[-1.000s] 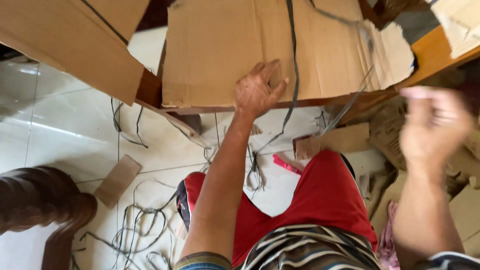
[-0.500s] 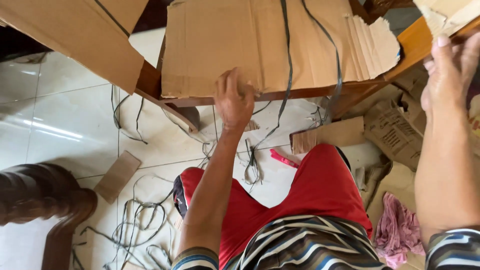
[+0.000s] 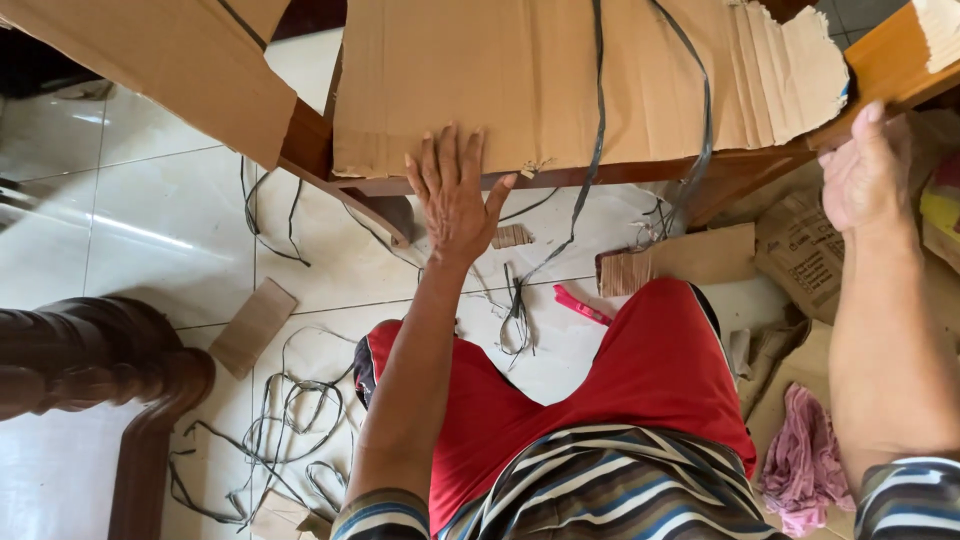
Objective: The person is wrapping a wooden chair with cardboard sheets and securing them with plastic strapping for protection.
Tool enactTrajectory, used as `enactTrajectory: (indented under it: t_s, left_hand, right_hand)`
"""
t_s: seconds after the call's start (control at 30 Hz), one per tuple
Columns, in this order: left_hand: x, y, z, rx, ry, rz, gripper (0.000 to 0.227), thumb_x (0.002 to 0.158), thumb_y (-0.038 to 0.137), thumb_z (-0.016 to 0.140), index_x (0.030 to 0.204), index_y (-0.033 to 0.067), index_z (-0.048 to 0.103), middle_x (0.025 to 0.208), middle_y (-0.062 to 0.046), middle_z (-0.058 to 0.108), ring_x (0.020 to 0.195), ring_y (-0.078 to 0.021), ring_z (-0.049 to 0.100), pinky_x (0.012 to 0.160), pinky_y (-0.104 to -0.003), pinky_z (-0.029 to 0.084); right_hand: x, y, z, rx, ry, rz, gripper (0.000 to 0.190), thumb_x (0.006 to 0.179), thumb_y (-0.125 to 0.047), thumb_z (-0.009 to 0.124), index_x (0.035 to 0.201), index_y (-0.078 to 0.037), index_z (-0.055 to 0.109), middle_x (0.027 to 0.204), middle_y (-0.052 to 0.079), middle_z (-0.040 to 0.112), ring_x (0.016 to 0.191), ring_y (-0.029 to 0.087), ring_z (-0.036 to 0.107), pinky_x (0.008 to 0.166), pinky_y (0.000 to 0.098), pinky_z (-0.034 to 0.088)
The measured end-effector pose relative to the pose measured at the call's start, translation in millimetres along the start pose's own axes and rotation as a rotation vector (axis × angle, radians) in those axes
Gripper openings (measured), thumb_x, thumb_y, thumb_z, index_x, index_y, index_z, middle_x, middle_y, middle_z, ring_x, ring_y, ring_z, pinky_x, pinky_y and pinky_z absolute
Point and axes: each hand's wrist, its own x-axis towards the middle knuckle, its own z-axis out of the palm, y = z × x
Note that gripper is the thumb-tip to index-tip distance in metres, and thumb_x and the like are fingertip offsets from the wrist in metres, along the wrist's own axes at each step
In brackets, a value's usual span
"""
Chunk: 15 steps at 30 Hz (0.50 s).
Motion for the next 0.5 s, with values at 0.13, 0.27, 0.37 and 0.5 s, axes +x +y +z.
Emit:
enactTrajectory:
  t_s: [0.13, 0.27, 0.37, 0.5]
  left_hand:
    - [6.4, -7.4, 5.6, 0.044, -0.056, 0.016, 0.072, 0.103, 0.07, 0.024, 0.157, 0.0273, 0.043, 0.162, -0.009, 0.039, 0.152, -0.0369, 0.027, 0.123, -0.064, 0.016]
    - [9.3, -29.3, 12.4, 0.119, -0.188, 0.019, 0.081, 0.098, 0.074, 0.005, 0.163, 0.0296, 0.029, 0.169, -0.01, 0.026, 0.155, -0.0374, 0.019, 0.125, -0.063, 0.006]
    - [18.5, -50.9, 12.1, 0.113, -0.144, 0.046, 0.081, 0.1, 0.075, 0.009, 0.162, 0.0281, 0.032, 0.167, -0.013, 0.028, 0.154, -0.0378, 0.019, 0.124, -0.063, 0.005]
    - [26.9, -86.9, -3.8, 0.057, -0.259, 0.043, 0.087, 0.097, 0.076, 0.007, 0.161, 0.0225, 0.029, 0.168, -0.016, 0.019, 0.154, -0.0403, 0.012, 0.123, -0.063, 0.001]
  right_hand:
    - [2.1, 3.0, 13.0, 0.267, 0.019, 0.141, 0.126, 0.092, -0.079, 0.071, 0.165, -0.02, -0.014, 0.172, 0.016, -0.028, 0.156, 0.04, -0.028, 0.126, 0.0678, -0.006]
    - [-26.3, -45.4, 46.9, 0.145, 0.022, 0.152, 0.094, 0.096, -0.058, 0.058, 0.165, -0.011, 0.014, 0.171, 0.017, -0.003, 0.156, 0.036, -0.006, 0.125, 0.0599, 0.007]
    - [-34.1, -39.7, 57.8, 0.173, -0.004, 0.185, 0.05, 0.084, -0.054, 0.06, 0.126, -0.027, 0.059, 0.155, -0.006, 0.053, 0.15, 0.015, 0.043, 0.125, 0.0403, 0.026]
    - [-64.7, -21.7, 75.8, 0.355, -0.071, 0.045, 0.046, 0.1, -0.017, 0.061, 0.063, -0.029, 0.037, 0.074, -0.016, 0.039, 0.081, 0.006, 0.035, 0.081, 0.0278, 0.028]
